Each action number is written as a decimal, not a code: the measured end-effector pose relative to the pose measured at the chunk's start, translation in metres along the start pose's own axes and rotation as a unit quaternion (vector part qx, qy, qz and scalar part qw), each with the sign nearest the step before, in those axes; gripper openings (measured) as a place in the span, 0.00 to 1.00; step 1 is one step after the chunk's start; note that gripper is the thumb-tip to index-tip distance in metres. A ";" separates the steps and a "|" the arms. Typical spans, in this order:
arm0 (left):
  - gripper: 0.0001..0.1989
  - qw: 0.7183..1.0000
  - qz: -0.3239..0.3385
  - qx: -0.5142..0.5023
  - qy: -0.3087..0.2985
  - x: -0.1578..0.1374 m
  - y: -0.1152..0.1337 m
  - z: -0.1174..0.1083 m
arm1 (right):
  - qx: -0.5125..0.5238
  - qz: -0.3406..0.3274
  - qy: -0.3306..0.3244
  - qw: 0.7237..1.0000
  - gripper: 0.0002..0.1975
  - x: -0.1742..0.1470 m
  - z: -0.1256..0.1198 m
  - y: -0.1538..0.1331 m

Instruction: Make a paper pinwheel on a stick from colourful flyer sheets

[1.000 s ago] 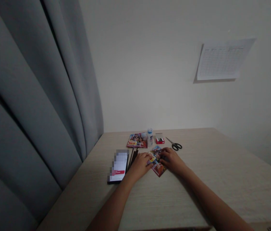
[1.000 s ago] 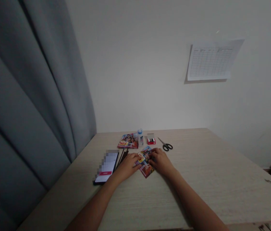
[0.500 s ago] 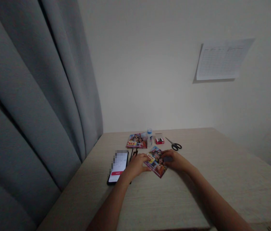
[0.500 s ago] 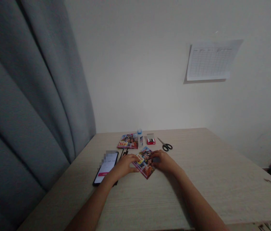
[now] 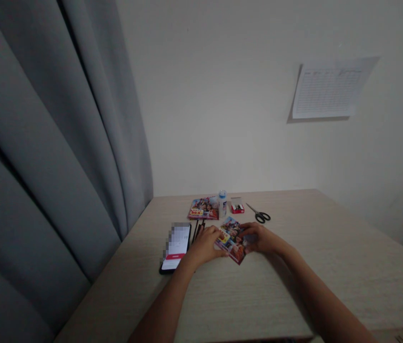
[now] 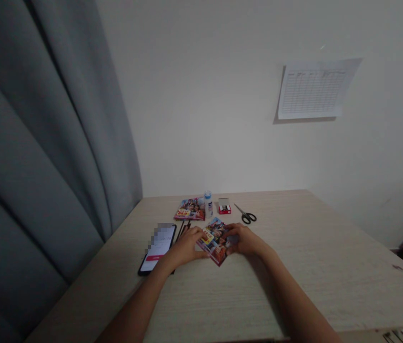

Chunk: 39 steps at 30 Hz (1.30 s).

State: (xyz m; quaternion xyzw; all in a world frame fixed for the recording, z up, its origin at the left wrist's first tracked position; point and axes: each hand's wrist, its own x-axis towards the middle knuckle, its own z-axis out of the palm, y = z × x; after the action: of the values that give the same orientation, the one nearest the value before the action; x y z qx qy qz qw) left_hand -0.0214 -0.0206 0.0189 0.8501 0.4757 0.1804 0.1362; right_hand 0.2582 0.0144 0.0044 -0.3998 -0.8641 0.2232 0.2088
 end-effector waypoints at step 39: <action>0.24 1.000 -0.024 0.005 0.011 0.008 -0.005 0.002 | 0.070 -0.004 0.026 0.997 0.19 0.006 0.010 0.012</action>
State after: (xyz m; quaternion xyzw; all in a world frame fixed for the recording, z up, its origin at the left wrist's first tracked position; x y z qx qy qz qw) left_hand -0.0207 -0.0116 0.0166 0.8369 0.4984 0.1841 0.1314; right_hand 0.2567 0.0237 -0.0093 -0.3863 -0.8422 0.2718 0.2600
